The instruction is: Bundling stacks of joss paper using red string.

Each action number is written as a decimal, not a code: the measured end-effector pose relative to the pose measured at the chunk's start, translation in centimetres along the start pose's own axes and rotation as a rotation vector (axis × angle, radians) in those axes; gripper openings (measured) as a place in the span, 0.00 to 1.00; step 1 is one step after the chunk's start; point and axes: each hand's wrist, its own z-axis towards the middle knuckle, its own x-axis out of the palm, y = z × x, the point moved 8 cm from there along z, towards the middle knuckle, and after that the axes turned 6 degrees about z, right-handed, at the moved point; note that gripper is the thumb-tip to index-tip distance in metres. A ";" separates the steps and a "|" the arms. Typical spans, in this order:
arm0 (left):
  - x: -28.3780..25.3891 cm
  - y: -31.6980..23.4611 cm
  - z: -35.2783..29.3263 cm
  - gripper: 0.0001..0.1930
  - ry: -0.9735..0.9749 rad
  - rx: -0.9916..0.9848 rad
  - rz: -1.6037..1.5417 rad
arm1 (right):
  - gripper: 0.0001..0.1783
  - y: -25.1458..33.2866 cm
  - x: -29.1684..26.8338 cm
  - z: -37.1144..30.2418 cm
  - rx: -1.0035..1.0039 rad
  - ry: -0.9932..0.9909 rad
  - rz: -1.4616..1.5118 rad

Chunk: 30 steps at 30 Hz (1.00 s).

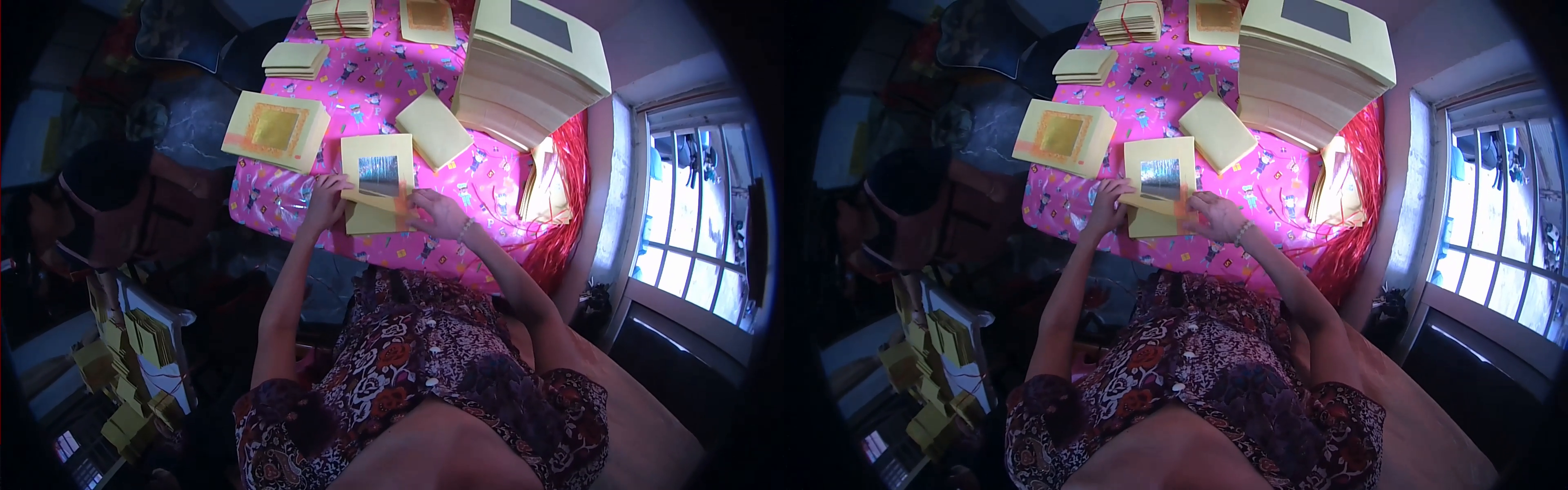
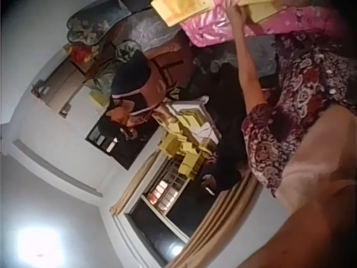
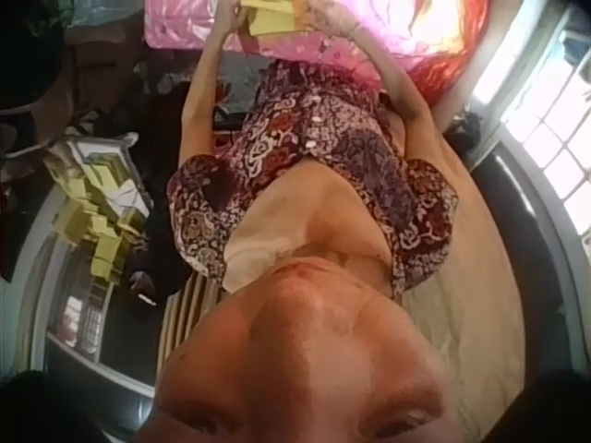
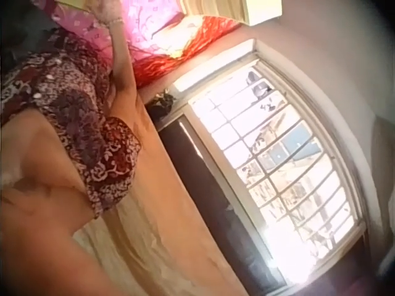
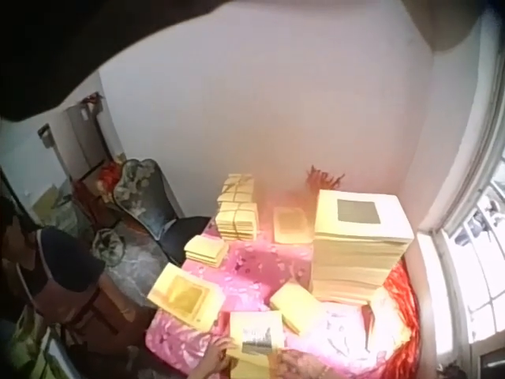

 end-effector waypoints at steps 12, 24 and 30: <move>-0.9 1.7 3.7 0.11 -0.055 -0.250 -0.174 | 0.17 -7.9 0.4 4.2 0.406 -0.408 0.217; 2.6 4.2 1.9 0.12 -0.297 -0.583 -0.486 | 0.15 -6.9 0.3 4.2 0.481 -0.552 0.167; 3.1 4.2 1.9 0.15 -0.328 -0.569 -0.434 | 0.15 -6.4 0.2 4.1 0.480 -0.597 0.123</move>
